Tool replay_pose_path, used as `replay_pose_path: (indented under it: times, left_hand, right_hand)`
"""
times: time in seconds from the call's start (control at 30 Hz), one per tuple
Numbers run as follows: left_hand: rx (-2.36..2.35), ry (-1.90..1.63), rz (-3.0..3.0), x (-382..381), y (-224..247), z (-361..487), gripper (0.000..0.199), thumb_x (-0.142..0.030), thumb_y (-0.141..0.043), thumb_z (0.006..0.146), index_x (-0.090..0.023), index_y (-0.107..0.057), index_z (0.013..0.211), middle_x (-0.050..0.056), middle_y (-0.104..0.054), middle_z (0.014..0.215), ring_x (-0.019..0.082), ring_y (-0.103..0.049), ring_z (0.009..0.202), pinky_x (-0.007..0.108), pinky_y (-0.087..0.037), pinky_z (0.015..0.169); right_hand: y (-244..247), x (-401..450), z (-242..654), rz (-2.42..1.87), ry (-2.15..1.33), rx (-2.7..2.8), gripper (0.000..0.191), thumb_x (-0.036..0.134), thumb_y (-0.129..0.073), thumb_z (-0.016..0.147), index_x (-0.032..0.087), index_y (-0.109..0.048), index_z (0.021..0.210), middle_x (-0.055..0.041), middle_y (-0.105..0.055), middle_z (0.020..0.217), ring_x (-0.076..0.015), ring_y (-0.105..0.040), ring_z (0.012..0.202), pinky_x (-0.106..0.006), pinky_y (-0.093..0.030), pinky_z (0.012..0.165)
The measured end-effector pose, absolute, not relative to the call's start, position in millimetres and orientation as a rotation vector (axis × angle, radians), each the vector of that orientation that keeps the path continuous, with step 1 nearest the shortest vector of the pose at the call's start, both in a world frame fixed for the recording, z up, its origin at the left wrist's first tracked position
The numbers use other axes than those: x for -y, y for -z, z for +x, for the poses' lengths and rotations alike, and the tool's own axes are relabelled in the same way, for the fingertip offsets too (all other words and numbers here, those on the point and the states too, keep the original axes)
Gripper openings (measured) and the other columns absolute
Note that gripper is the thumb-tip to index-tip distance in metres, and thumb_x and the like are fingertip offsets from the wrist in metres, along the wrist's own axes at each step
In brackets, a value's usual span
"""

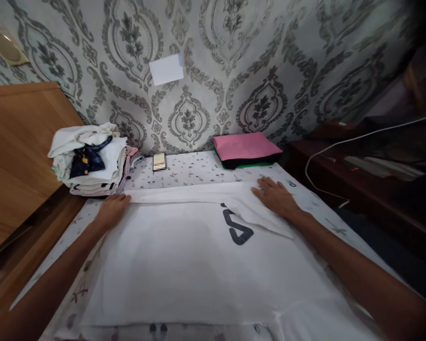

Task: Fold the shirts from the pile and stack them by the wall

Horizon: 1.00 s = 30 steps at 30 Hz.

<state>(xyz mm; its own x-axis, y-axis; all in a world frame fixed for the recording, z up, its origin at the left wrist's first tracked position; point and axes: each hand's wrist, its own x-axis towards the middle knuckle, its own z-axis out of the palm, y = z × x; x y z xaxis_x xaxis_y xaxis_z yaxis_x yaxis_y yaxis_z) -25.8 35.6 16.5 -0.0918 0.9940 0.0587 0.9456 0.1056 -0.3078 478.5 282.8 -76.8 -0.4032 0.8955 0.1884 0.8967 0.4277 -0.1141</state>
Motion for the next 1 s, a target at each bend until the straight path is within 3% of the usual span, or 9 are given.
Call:
replay_pose_path:
  times: [0.27,0.37,0.5,0.6,0.73,0.8,0.9,1.0]
  left_hand:
    - [2.149,-0.358,-2.014,-30,-17,-36,0.035,-0.014,-0.037,0.087,-0.019,-0.067,0.106,0.015,-0.069,0.115,0.031,-0.065,0.109,0.043,-0.051,0.087]
    - [2.242,-0.269,-2.074,-33,-23,-40,0.035,-0.030,-0.040,0.089,-0.019,-0.067,0.107,0.014,-0.071,0.115,0.033,-0.066,0.106,0.045,-0.051,0.089]
    - [2.335,0.121,-2.165,-54,-17,-36,0.054,-0.051,-0.027,0.095,-0.018,-0.064,0.117,0.011,-0.071,0.120,0.028,-0.066,0.109,0.041,-0.049,0.097]
    - [2.368,0.227,-2.183,-72,2,-31,0.060,-0.051,-0.024,0.095,-0.015,-0.059,0.128,0.013,-0.065,0.134,0.027,-0.060,0.123,0.041,-0.045,0.107]
    - [2.390,0.187,-2.156,-79,22,-34,0.066,-0.049,-0.025,0.095,-0.007,-0.049,0.141,0.019,-0.048,0.152,0.030,-0.045,0.141,0.044,-0.036,0.116]
    - [2.407,0.192,-2.106,-76,22,-30,0.066,-0.048,-0.024,0.096,-0.006,-0.046,0.143,0.020,-0.048,0.151,0.031,-0.046,0.139,0.045,-0.037,0.115]
    - [2.328,0.260,-2.111,-74,16,-4,0.059,-0.047,-0.027,0.098,-0.011,-0.049,0.139,0.017,-0.054,0.145,0.031,-0.050,0.134,0.046,-0.040,0.111]
    - [2.071,0.304,-2.336,-83,10,43,0.047,-0.044,-0.035,0.098,-0.016,-0.055,0.131,0.014,-0.061,0.134,0.029,-0.054,0.125,0.044,-0.042,0.107]
  right_hand:
    - [67,-279,477,-1.631,-0.024,2.478,0.056,0.043,-0.034,0.099,0.012,-0.048,0.143,-0.0185,-0.042,0.156,-0.0309,-0.037,0.145,-0.053,-0.029,0.118]
    - [53,-266,468,-1.580,-0.026,2.528,0.051,0.036,-0.035,0.100,0.008,-0.051,0.139,-0.0218,-0.048,0.150,-0.0322,-0.041,0.142,-0.058,-0.028,0.117]
    - [37,-237,433,-1.240,-0.028,2.635,0.041,0.029,-0.037,0.100,0.011,-0.060,0.129,-0.0197,-0.054,0.145,-0.0304,-0.044,0.140,-0.055,-0.030,0.117]
    - [31,-222,408,-0.952,-0.143,2.697,0.036,0.030,-0.043,0.099,0.017,-0.063,0.126,-0.0129,-0.060,0.139,-0.0263,-0.050,0.135,-0.046,-0.041,0.112]
    - [18,-211,405,-1.040,-0.230,2.688,0.034,0.028,-0.040,0.101,0.020,-0.067,0.120,-0.0103,-0.066,0.130,-0.0263,-0.055,0.129,-0.043,-0.045,0.107]
    - [10,-201,413,-1.096,-0.243,2.668,0.034,0.031,-0.038,0.102,0.019,-0.068,0.115,-0.0111,-0.067,0.126,-0.0272,-0.058,0.123,-0.042,-0.045,0.103]
    - [2,-179,422,-1.056,-0.180,2.705,0.030,0.041,-0.054,0.096,0.019,-0.067,0.110,-0.0122,-0.067,0.117,-0.0292,-0.061,0.110,-0.042,-0.046,0.096]
    - [2,-158,423,-1.071,-0.038,2.801,0.015,0.030,-0.061,0.091,0.018,-0.066,0.098,-0.0115,-0.067,0.104,-0.0280,-0.061,0.097,-0.040,-0.046,0.085]
